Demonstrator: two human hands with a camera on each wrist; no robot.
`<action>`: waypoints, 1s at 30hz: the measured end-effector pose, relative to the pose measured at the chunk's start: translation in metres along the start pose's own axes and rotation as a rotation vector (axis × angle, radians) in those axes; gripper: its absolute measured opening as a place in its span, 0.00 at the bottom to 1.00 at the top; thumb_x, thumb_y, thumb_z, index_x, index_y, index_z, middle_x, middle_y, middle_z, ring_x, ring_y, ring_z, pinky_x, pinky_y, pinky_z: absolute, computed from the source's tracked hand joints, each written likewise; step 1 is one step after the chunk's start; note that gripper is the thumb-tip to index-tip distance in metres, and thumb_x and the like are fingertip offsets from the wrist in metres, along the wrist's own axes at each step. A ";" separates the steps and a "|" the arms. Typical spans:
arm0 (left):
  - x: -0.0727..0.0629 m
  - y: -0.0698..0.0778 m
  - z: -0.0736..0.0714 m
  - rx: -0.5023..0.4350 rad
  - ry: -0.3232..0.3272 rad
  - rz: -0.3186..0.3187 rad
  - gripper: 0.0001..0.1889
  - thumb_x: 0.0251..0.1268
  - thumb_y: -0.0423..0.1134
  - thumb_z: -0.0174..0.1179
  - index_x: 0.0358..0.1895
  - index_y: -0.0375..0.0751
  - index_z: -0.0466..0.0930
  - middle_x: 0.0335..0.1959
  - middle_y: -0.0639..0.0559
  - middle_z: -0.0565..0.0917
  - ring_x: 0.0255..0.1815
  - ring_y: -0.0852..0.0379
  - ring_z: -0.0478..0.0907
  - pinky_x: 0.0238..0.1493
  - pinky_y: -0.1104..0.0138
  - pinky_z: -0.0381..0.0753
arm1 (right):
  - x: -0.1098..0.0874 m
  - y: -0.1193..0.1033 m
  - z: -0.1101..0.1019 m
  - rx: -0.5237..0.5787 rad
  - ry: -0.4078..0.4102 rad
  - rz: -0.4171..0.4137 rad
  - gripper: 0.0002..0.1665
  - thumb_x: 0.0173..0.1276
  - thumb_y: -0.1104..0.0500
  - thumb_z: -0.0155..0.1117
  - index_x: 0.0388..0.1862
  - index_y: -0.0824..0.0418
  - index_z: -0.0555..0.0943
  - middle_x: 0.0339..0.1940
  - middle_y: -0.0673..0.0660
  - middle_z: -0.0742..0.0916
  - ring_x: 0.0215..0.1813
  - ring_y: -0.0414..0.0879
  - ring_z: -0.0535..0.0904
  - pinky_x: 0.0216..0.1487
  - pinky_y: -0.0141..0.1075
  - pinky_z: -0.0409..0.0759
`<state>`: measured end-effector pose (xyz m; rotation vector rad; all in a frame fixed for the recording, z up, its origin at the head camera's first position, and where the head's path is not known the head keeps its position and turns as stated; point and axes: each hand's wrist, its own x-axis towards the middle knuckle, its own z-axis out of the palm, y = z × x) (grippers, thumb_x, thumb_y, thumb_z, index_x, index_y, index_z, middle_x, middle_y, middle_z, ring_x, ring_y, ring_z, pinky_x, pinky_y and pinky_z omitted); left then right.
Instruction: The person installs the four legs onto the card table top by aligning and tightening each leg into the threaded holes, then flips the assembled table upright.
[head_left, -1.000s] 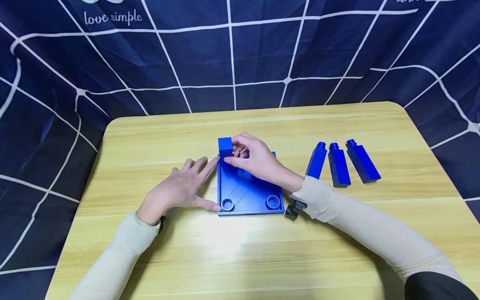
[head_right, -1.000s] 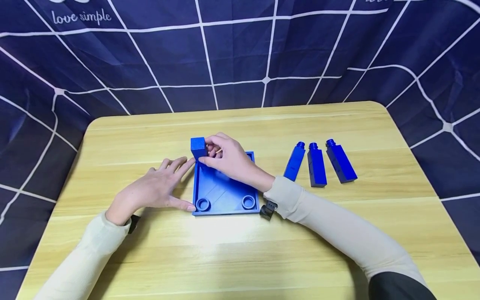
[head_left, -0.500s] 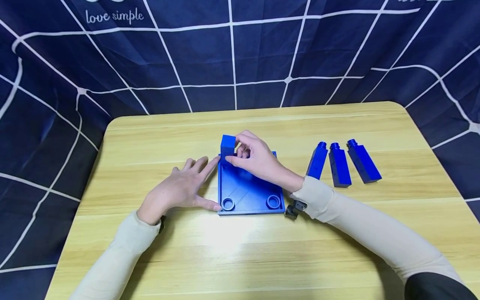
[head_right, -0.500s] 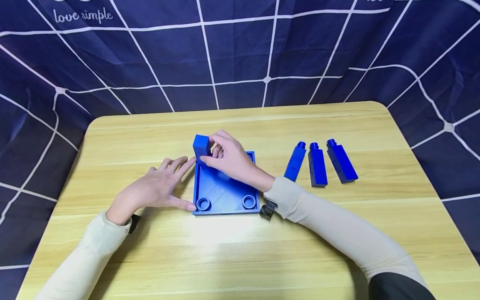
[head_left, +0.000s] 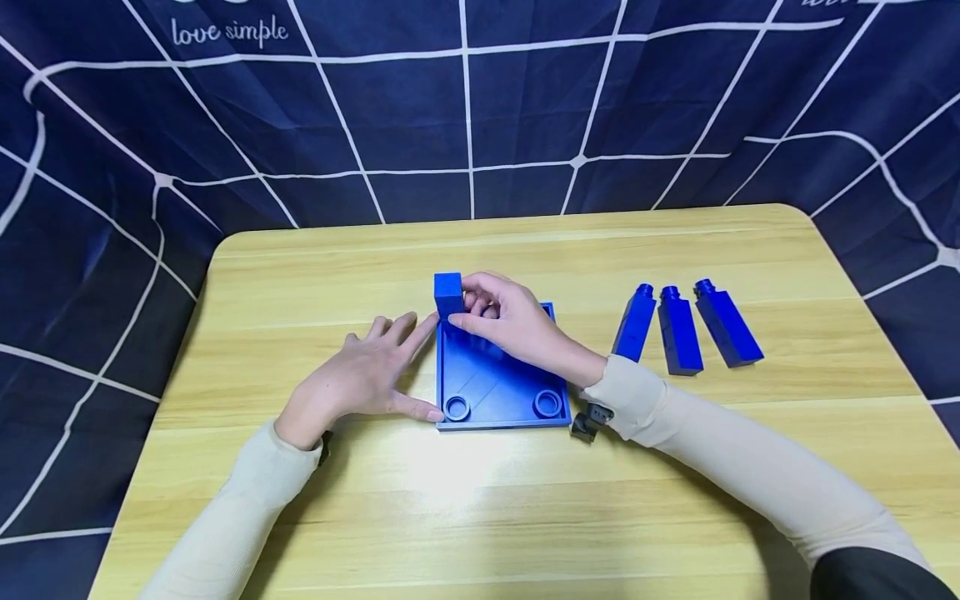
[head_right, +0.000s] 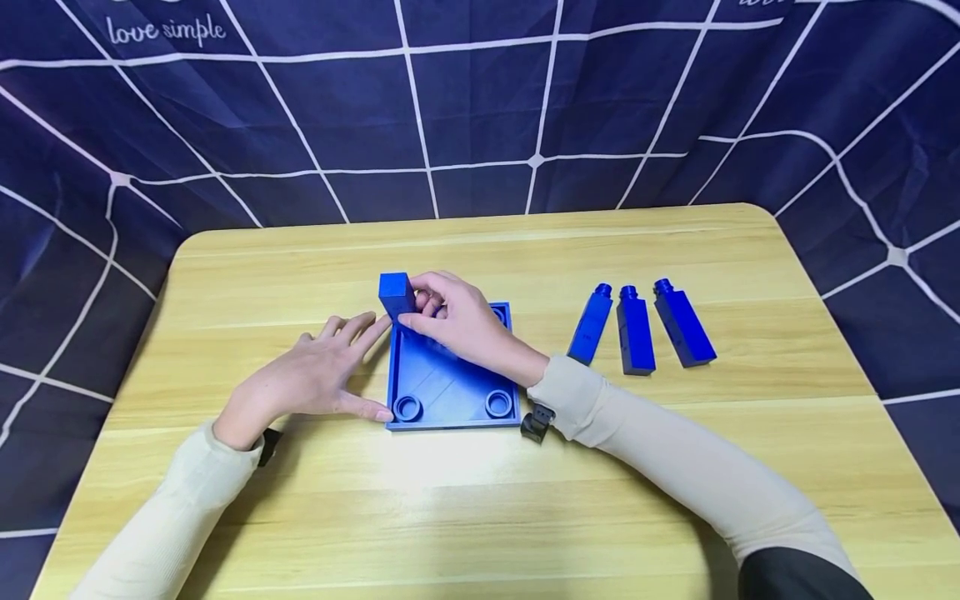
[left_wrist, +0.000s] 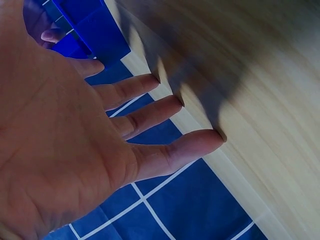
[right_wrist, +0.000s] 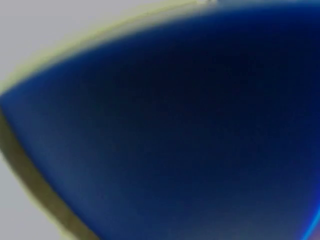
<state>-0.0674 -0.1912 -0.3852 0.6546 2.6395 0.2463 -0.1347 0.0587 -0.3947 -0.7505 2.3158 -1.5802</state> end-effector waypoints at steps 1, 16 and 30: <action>0.000 0.000 0.000 0.000 0.000 -0.001 0.73 0.54 0.85 0.64 0.92 0.49 0.39 0.87 0.33 0.55 0.80 0.29 0.59 0.64 0.25 0.70 | 0.000 0.000 0.000 -0.014 0.006 -0.008 0.21 0.75 0.59 0.78 0.63 0.62 0.85 0.47 0.55 0.84 0.44 0.48 0.81 0.43 0.35 0.80; 0.000 -0.001 0.000 0.007 0.010 0.003 0.72 0.55 0.85 0.65 0.92 0.49 0.38 0.87 0.33 0.56 0.79 0.29 0.61 0.62 0.26 0.72 | 0.001 0.003 0.002 -0.042 0.026 -0.040 0.34 0.74 0.60 0.78 0.75 0.63 0.78 0.53 0.56 0.81 0.42 0.46 0.81 0.41 0.34 0.78; 0.000 -0.002 0.002 -0.004 0.006 0.001 0.72 0.55 0.85 0.65 0.92 0.50 0.38 0.87 0.33 0.55 0.80 0.28 0.59 0.62 0.26 0.71 | 0.001 0.005 0.003 -0.060 0.013 -0.048 0.25 0.71 0.57 0.82 0.63 0.59 0.85 0.41 0.56 0.79 0.38 0.48 0.77 0.39 0.35 0.75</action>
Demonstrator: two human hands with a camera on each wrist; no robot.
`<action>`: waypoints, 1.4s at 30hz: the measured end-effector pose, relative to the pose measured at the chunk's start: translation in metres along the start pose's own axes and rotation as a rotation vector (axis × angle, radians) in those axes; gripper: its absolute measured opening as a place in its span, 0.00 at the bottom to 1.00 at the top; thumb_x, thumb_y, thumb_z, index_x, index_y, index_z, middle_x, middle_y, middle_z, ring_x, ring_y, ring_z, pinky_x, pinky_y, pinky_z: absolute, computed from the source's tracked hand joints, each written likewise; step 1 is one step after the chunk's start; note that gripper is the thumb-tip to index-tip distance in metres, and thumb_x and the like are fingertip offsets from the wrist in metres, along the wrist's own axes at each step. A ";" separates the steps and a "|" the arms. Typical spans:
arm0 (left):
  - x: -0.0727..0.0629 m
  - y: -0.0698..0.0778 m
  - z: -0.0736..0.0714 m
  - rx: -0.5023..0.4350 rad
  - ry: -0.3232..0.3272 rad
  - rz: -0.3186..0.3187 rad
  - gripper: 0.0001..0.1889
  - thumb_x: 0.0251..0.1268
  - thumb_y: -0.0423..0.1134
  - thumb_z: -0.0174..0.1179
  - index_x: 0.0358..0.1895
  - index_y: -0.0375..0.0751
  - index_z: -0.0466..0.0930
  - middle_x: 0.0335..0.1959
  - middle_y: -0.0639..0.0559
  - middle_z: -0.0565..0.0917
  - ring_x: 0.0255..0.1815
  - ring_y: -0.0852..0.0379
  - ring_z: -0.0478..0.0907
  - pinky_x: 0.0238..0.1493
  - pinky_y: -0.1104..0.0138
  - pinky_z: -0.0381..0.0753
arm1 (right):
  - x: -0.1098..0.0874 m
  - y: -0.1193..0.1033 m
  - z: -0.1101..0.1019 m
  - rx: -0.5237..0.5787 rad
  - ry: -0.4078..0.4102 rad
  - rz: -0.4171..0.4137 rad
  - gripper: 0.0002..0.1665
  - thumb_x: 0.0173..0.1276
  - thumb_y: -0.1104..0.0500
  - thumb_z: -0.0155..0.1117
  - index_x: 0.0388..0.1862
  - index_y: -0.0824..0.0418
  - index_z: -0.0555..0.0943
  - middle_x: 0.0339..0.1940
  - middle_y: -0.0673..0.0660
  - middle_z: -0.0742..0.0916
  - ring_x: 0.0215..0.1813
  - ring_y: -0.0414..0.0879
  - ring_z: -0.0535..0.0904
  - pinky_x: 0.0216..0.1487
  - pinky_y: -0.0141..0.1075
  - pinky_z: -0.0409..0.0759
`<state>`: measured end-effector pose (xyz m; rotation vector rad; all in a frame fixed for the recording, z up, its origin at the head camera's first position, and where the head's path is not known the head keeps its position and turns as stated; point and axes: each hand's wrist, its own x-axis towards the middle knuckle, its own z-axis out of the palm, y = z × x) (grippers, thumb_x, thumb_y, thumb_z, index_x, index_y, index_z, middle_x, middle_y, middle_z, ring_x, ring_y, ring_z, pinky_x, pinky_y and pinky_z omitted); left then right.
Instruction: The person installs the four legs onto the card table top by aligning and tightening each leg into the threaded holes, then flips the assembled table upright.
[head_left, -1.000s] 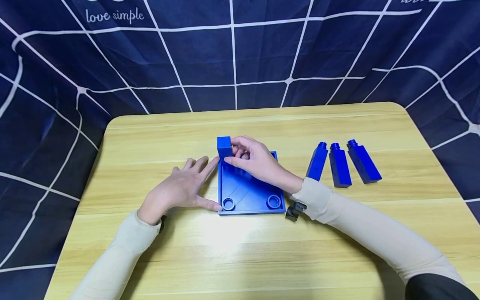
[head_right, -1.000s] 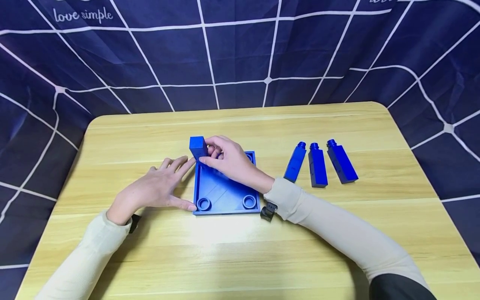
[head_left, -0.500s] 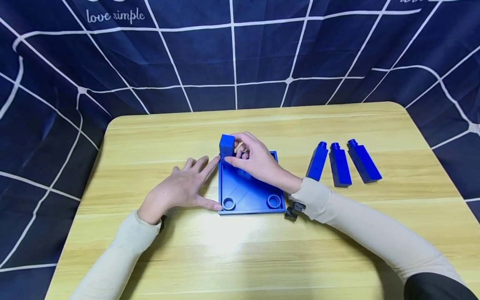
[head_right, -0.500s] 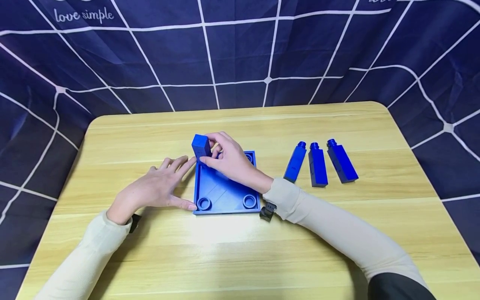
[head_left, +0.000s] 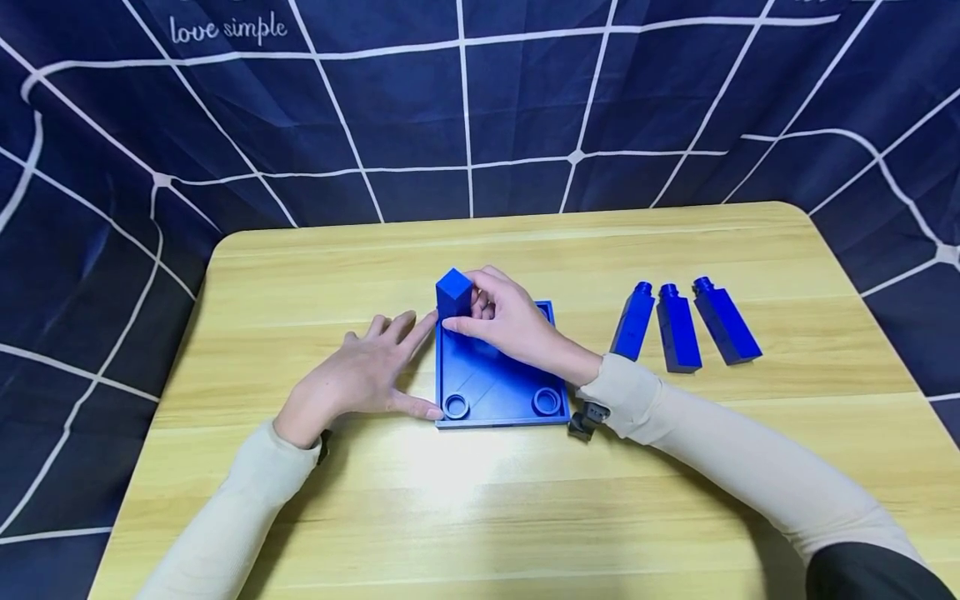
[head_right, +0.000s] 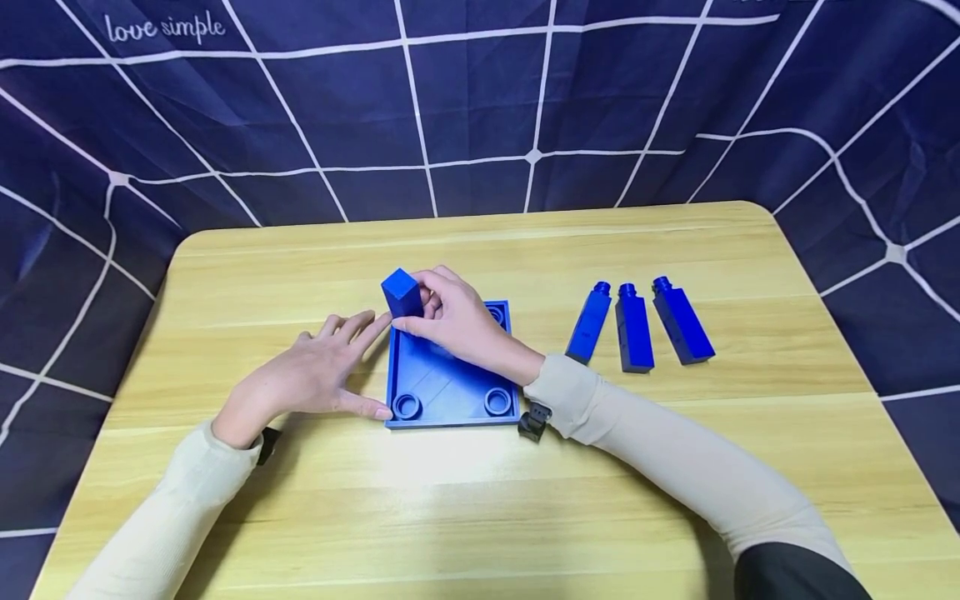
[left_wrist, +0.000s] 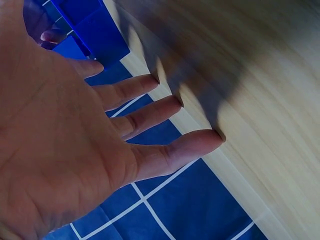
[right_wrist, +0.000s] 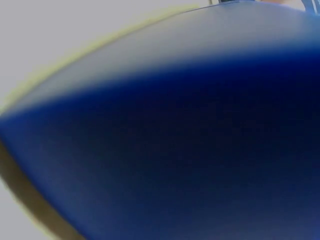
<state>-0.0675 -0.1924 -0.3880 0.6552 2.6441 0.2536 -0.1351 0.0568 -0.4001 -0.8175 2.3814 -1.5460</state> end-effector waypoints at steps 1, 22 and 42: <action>0.000 0.000 0.000 0.001 0.000 -0.001 0.72 0.55 0.85 0.64 0.92 0.50 0.38 0.87 0.33 0.54 0.81 0.28 0.59 0.62 0.26 0.71 | 0.000 0.000 0.000 0.004 0.001 0.001 0.25 0.71 0.57 0.82 0.63 0.59 0.85 0.41 0.56 0.79 0.38 0.48 0.77 0.39 0.35 0.75; 0.000 0.000 0.000 0.019 -0.004 -0.002 0.72 0.54 0.86 0.63 0.92 0.51 0.37 0.87 0.33 0.55 0.80 0.29 0.60 0.62 0.27 0.72 | -0.003 0.000 -0.003 -0.009 0.005 0.003 0.20 0.73 0.62 0.78 0.61 0.62 0.85 0.51 0.55 0.83 0.46 0.47 0.81 0.45 0.38 0.83; 0.000 0.000 0.002 0.002 0.001 0.000 0.71 0.56 0.85 0.64 0.92 0.48 0.40 0.87 0.33 0.54 0.81 0.27 0.59 0.63 0.25 0.71 | -0.001 0.005 0.001 0.024 0.022 -0.018 0.26 0.69 0.59 0.83 0.63 0.61 0.86 0.42 0.55 0.80 0.38 0.48 0.78 0.39 0.33 0.76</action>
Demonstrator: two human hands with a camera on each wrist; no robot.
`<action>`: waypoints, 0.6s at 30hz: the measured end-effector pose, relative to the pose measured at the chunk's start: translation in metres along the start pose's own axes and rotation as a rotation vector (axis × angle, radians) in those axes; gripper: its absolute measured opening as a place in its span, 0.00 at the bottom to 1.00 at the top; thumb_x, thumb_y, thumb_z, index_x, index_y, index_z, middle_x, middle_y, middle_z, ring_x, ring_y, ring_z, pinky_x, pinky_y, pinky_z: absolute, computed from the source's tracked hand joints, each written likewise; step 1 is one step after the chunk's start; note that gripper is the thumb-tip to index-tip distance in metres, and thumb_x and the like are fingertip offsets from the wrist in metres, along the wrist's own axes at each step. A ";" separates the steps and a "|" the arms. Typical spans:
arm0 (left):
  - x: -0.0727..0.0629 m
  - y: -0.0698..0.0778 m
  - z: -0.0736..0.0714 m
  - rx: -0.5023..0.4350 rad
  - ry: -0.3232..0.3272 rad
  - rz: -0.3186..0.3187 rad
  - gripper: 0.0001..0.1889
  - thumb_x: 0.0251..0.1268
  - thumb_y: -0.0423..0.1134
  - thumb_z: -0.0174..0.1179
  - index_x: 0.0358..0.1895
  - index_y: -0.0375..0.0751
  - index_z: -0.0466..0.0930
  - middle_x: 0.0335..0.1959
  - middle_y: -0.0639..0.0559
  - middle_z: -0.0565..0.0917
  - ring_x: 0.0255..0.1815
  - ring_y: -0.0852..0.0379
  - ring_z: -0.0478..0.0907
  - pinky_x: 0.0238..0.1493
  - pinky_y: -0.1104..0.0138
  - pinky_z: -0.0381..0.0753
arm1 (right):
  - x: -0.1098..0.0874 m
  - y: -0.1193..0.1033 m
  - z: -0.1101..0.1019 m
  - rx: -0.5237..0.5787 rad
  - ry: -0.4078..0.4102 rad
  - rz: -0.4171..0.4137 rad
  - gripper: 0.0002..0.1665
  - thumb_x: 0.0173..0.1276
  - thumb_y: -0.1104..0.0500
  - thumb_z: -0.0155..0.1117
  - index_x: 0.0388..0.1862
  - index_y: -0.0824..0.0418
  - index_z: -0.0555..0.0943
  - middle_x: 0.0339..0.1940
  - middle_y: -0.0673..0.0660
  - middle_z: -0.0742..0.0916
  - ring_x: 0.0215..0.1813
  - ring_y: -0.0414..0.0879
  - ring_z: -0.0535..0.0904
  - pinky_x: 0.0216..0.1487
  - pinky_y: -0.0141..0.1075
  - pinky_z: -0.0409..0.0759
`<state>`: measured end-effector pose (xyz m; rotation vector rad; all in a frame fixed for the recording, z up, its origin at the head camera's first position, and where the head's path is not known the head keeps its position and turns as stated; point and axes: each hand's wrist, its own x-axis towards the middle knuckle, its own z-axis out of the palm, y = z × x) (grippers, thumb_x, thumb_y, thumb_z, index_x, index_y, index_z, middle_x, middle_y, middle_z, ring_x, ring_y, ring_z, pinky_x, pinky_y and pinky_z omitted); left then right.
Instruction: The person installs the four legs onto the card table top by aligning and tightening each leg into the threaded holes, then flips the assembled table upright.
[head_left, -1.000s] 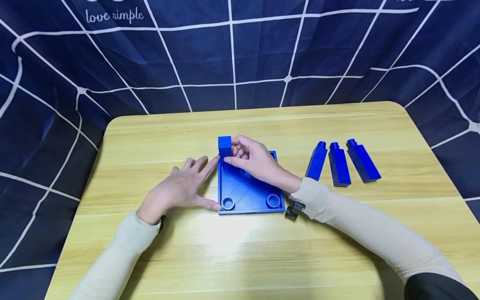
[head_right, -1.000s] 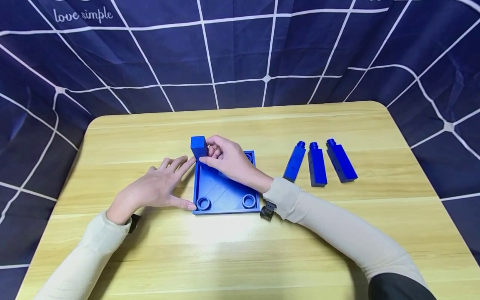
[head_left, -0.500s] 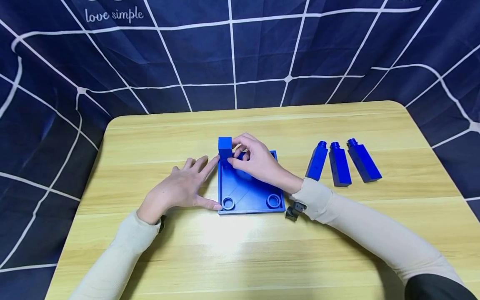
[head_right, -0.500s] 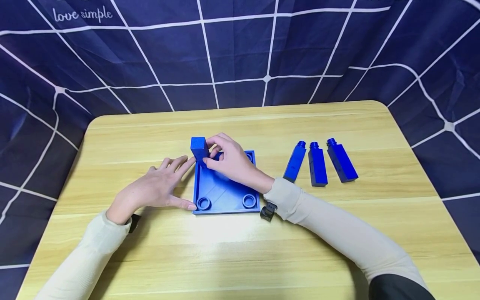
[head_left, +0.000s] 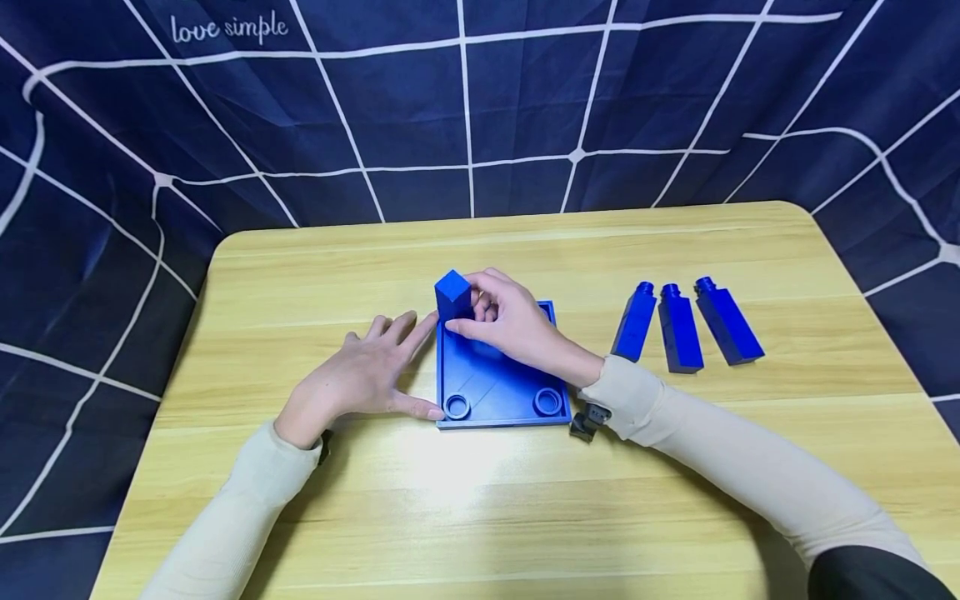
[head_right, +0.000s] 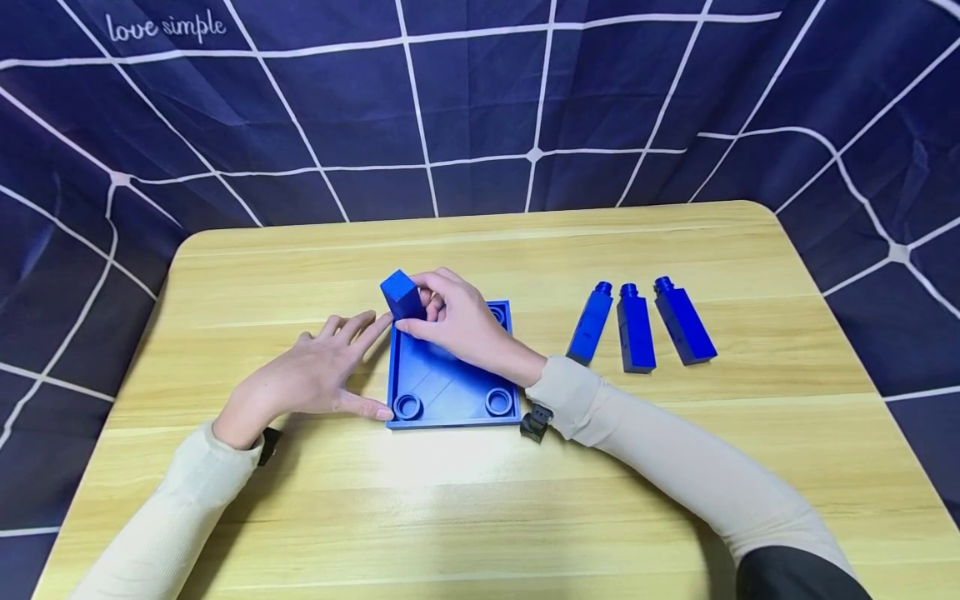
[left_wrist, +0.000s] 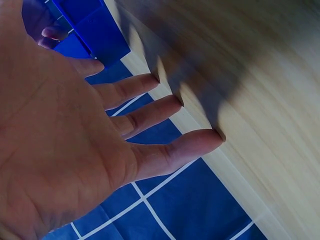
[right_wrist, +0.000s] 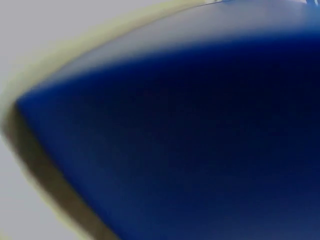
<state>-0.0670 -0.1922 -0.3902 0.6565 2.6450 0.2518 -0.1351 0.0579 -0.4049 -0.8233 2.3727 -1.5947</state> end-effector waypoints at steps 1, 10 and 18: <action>0.000 0.000 0.000 0.001 0.000 -0.001 0.71 0.56 0.85 0.64 0.92 0.48 0.39 0.87 0.33 0.54 0.81 0.27 0.59 0.63 0.25 0.71 | 0.000 0.001 0.000 0.006 0.001 0.006 0.26 0.69 0.59 0.83 0.63 0.61 0.86 0.41 0.55 0.80 0.38 0.47 0.78 0.39 0.33 0.76; -0.001 0.000 -0.001 0.002 -0.005 -0.002 0.72 0.56 0.85 0.64 0.92 0.48 0.39 0.88 0.33 0.53 0.81 0.27 0.58 0.64 0.24 0.70 | 0.000 0.003 0.004 0.093 0.001 0.043 0.21 0.72 0.62 0.80 0.59 0.64 0.84 0.41 0.56 0.84 0.37 0.49 0.80 0.39 0.31 0.78; 0.000 0.000 -0.001 0.000 -0.011 -0.003 0.72 0.56 0.85 0.64 0.92 0.48 0.39 0.88 0.33 0.53 0.81 0.28 0.58 0.64 0.25 0.70 | -0.001 0.001 0.001 0.011 0.007 0.034 0.21 0.72 0.61 0.80 0.60 0.63 0.85 0.48 0.55 0.84 0.44 0.47 0.81 0.44 0.35 0.80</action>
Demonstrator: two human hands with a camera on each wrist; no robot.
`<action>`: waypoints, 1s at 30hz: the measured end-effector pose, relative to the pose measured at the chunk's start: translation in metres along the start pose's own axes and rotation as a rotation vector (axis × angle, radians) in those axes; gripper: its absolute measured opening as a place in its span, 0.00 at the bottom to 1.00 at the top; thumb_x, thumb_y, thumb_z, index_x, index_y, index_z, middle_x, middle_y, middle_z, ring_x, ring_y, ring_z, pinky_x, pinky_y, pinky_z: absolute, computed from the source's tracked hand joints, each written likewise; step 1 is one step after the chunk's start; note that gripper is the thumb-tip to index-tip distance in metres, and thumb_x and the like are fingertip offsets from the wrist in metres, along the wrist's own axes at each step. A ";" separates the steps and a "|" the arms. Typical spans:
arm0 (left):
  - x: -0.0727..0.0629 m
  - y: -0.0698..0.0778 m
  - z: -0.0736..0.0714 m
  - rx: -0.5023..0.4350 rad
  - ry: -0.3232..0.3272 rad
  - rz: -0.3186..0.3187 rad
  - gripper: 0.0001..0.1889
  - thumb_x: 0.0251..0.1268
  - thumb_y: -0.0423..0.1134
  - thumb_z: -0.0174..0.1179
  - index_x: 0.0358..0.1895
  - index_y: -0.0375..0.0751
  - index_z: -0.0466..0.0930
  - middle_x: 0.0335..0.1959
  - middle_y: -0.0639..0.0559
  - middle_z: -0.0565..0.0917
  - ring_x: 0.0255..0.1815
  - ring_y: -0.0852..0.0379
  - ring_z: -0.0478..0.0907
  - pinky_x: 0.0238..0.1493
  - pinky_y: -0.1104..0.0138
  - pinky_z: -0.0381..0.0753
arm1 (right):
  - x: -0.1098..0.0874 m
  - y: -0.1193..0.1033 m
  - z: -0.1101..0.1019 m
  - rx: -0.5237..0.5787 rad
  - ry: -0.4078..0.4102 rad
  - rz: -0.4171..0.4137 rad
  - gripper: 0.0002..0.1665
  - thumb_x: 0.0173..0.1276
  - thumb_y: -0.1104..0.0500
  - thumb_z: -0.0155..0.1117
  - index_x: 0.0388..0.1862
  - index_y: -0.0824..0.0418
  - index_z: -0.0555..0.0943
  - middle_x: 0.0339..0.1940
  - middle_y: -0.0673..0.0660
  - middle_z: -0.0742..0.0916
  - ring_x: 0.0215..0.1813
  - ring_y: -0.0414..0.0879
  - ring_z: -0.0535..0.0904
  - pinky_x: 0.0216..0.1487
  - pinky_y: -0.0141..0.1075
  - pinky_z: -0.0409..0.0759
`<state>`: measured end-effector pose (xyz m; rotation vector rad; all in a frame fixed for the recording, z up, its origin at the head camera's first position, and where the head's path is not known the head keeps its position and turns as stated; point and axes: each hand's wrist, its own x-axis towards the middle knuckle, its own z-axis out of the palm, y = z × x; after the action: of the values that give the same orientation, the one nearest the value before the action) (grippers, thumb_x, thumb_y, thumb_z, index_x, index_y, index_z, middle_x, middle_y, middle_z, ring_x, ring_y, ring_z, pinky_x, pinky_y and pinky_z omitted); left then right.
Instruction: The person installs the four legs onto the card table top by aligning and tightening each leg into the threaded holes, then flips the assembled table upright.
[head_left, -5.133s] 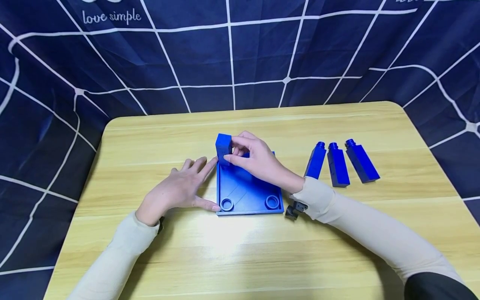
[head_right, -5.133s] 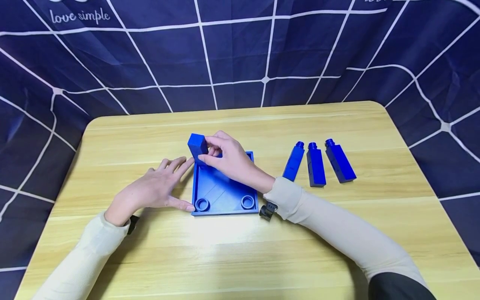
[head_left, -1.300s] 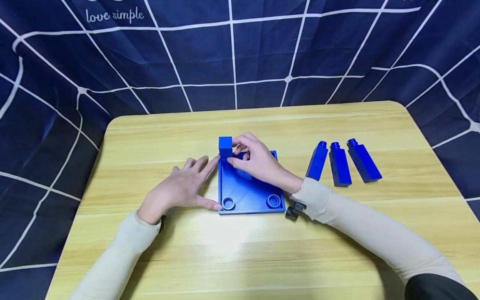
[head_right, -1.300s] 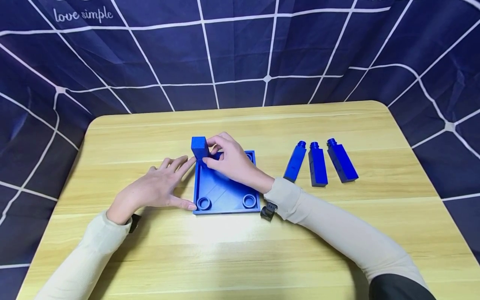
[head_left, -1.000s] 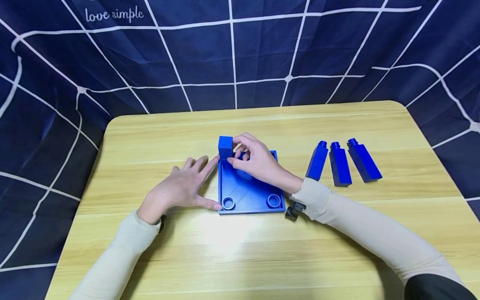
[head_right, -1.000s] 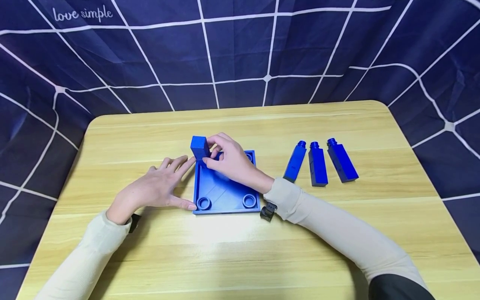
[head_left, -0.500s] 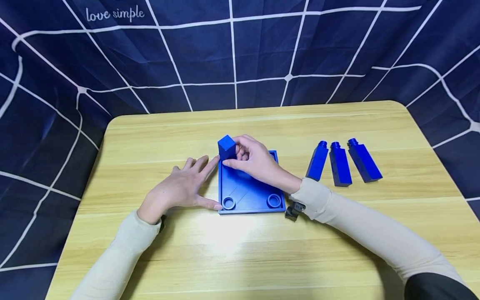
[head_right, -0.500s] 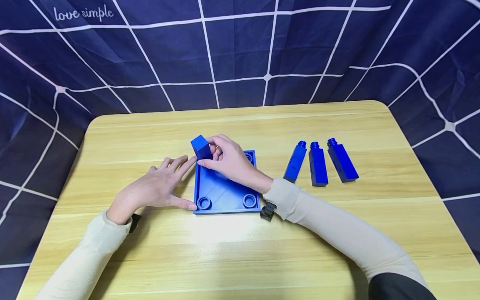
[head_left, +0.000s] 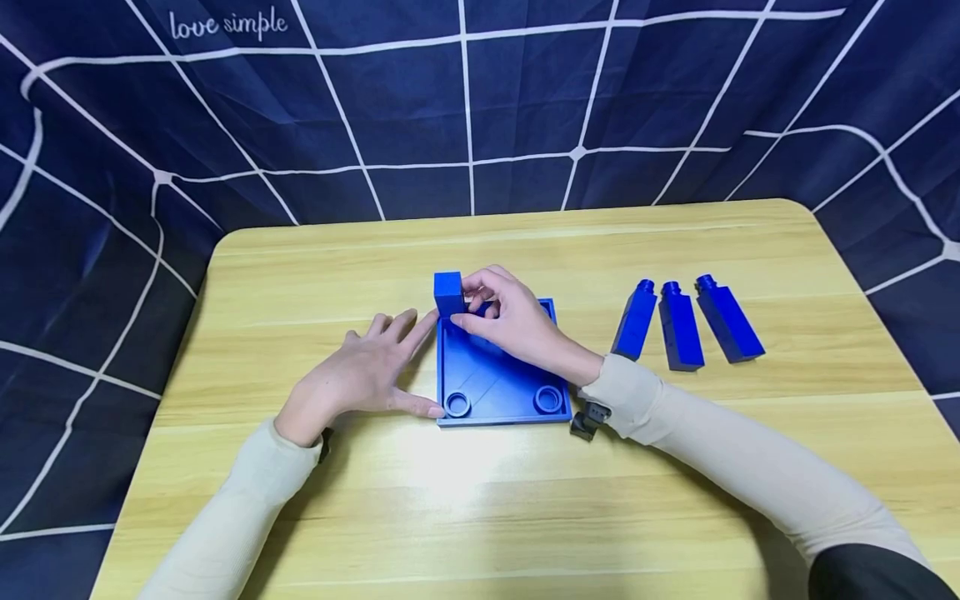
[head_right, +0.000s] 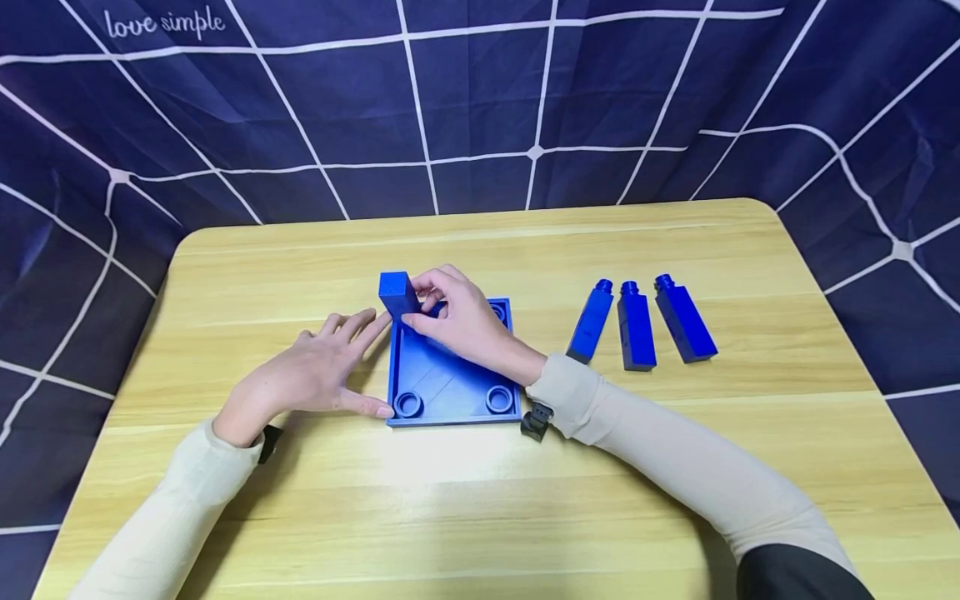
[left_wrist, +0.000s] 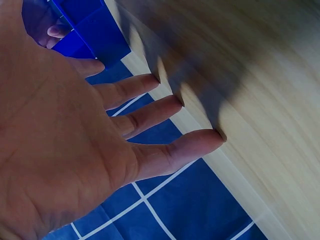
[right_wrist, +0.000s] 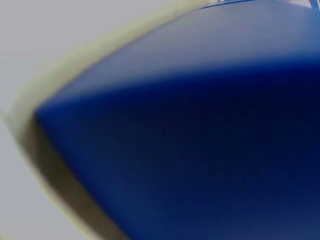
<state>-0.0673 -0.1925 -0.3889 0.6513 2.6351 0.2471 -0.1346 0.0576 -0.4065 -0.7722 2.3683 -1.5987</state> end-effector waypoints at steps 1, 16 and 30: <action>0.000 0.000 0.000 0.000 -0.001 0.000 0.72 0.56 0.85 0.64 0.92 0.48 0.39 0.88 0.33 0.53 0.81 0.28 0.58 0.64 0.25 0.70 | 0.000 0.000 -0.001 -0.011 0.000 -0.002 0.21 0.72 0.61 0.80 0.61 0.62 0.85 0.49 0.55 0.84 0.45 0.47 0.81 0.45 0.35 0.81; 0.000 0.001 -0.002 -0.011 -0.005 0.006 0.72 0.55 0.85 0.65 0.92 0.47 0.39 0.88 0.33 0.54 0.81 0.28 0.59 0.65 0.25 0.70 | -0.001 0.000 -0.002 -0.003 -0.004 -0.028 0.23 0.73 0.61 0.79 0.64 0.62 0.84 0.49 0.55 0.83 0.42 0.47 0.82 0.44 0.36 0.80; -0.001 0.001 -0.001 -0.015 -0.009 0.000 0.73 0.55 0.84 0.65 0.92 0.50 0.36 0.88 0.33 0.51 0.83 0.27 0.56 0.65 0.21 0.66 | 0.001 0.003 0.003 0.031 -0.025 0.026 0.22 0.71 0.59 0.81 0.59 0.61 0.83 0.40 0.55 0.82 0.38 0.49 0.78 0.39 0.33 0.76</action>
<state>-0.0667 -0.1924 -0.3872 0.6456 2.6218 0.2628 -0.1348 0.0555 -0.4099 -0.7472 2.3208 -1.6022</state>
